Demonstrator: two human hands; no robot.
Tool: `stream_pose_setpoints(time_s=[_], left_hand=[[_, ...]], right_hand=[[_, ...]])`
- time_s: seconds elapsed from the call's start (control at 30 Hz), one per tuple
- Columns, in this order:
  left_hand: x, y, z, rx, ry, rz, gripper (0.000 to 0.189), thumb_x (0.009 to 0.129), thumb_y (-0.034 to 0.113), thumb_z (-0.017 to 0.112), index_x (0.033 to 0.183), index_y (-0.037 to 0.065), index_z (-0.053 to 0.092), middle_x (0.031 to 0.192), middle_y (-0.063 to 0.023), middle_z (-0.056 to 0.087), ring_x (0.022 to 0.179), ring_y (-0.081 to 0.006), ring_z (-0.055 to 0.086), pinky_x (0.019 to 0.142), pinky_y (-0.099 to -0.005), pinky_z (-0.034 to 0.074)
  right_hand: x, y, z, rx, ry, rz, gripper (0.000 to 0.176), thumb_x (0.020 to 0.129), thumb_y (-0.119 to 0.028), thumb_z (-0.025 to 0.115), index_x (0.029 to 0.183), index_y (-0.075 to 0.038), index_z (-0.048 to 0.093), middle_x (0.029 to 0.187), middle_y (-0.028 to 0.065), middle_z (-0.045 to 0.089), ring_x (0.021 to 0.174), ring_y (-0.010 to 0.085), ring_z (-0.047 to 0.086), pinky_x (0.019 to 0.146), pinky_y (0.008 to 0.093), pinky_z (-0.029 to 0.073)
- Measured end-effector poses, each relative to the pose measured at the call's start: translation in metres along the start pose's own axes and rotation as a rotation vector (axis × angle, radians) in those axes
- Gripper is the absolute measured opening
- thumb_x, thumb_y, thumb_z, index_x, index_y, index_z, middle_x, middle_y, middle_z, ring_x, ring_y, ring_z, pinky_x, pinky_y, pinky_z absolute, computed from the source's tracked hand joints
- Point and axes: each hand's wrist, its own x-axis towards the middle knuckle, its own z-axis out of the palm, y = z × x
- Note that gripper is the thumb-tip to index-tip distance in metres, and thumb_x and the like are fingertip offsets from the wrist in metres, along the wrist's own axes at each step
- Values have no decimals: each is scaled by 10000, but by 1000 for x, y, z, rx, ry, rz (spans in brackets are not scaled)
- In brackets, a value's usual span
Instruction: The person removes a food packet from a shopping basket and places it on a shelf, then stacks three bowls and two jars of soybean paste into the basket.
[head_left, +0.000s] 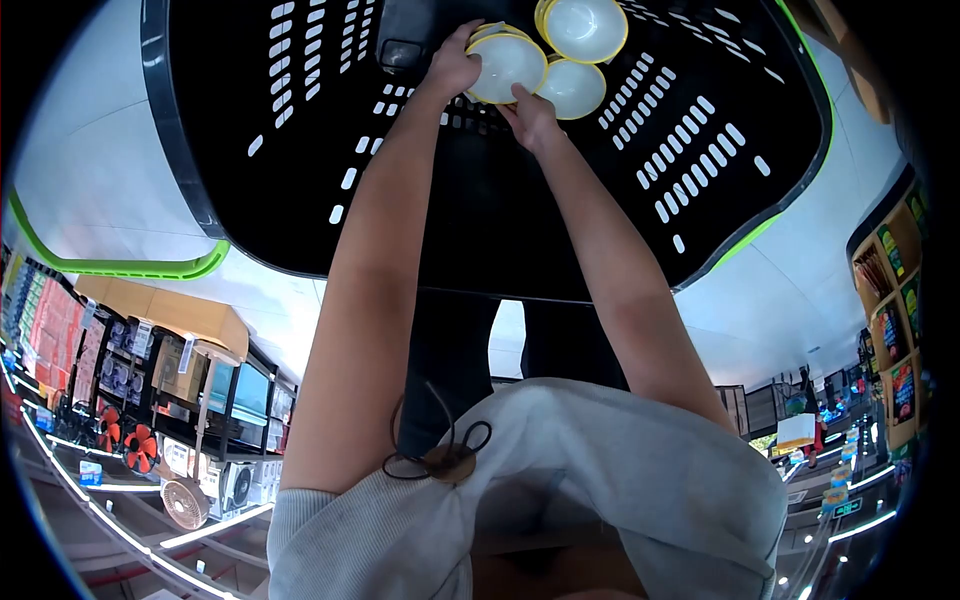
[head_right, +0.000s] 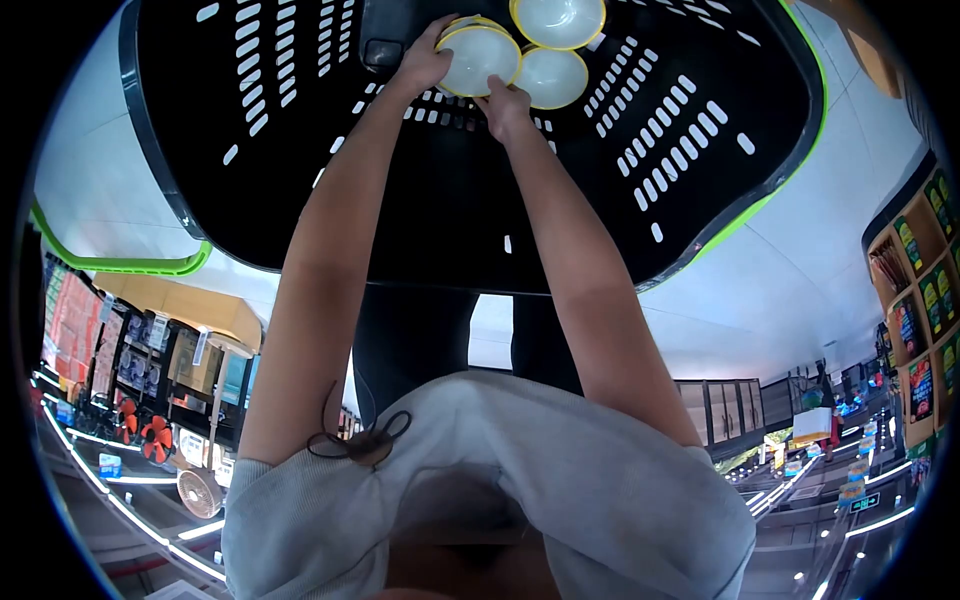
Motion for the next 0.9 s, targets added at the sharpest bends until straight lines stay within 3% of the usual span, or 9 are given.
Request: stream_pose_setpoints(time_s=[0.3, 0.33, 0.37, 0.4, 0.57, 0.63, 0.67, 0.8, 0.9], left_hand=[[-20, -2, -11, 206, 137, 97, 771, 756, 127, 596, 1426, 118, 213, 1260, -226, 500, 1132, -347, 520, 966, -373, 412], [-34, 3, -15, 237, 161, 65, 761, 763, 143, 603, 1420, 109, 220, 1223, -235, 527, 1112, -353, 533, 952, -372, 421], [-46, 3, -16, 285, 251, 136, 693, 771, 168, 610, 1387, 95, 302, 1225, -238, 525, 1105, -360, 537, 941, -378, 425], [-59, 1, -17, 325, 275, 166, 607, 775, 166, 611, 1332, 82, 385, 1200, -228, 545, 1068, -344, 561, 909, -372, 443], [-205, 75, -48, -55, 279, 336, 236, 862, 96, 554, 1079, 20, 607, 919, -106, 666, 787, -136, 616, 720, -263, 477], [-280, 101, -58, -51, 303, 199, 204, 905, 120, 538, 1039, -15, 611, 923, -115, 656, 820, -151, 621, 737, -266, 488], [-301, 78, -56, -156, 270, 264, 207, 918, 124, 526, 1051, -11, 610, 899, -87, 652, 820, -131, 609, 726, -256, 484], [-426, 81, -27, -520, 204, 30, 210, 943, 110, 450, 1049, -5, 591, 944, -51, 625, 835, -121, 608, 704, -228, 482], [-489, 79, 6, -236, 198, -22, 266, 936, 92, 366, 1061, 38, 594, 894, -74, 647, 777, -144, 635, 666, -240, 486]], right_hand=[[-48, -8, -6, -210, -73, 56, 303, 895, -109, 556, 1151, 41, 493, 1085, 113, 540, 983, 198, 553, 908, 279, 482], [-61, -5, -8, -261, -80, 45, 296, 886, -107, 568, 1137, 39, 509, 1067, 106, 549, 973, 192, 558, 900, 276, 484], [-73, 3, -11, -208, -110, 18, 215, 853, -136, 620, 997, 21, 586, 912, 51, 571, 783, 120, 553, 721, 222, 490], [-88, 7, -12, -224, -145, 9, 231, 852, -132, 622, 1024, 17, 580, 905, 50, 578, 791, 127, 563, 737, 229, 493], [-242, -6, -21, 46, -416, -167, 267, 870, -96, 592, 1119, -11, 545, 1044, 108, 622, 956, 172, 606, 823, 289, 503], [-319, -23, -39, -41, -455, -167, 273, 875, -93, 581, 1134, -21, 535, 1082, 129, 620, 971, 182, 610, 815, 299, 506], [-350, -23, -53, -72, -426, -155, 269, 875, -99, 582, 1129, -25, 535, 1061, 126, 627, 943, 181, 618, 801, 297, 509], [-438, 14, -122, -186, -366, -44, 239, 875, -130, 587, 1090, -37, 539, 969, 105, 641, 855, 166, 629, 758, 288, 515], [-484, 15, -169, -333, -449, 12, 230, 874, -144, 593, 1069, -33, 540, 918, 92, 634, 826, 168, 627, 755, 290, 516]])
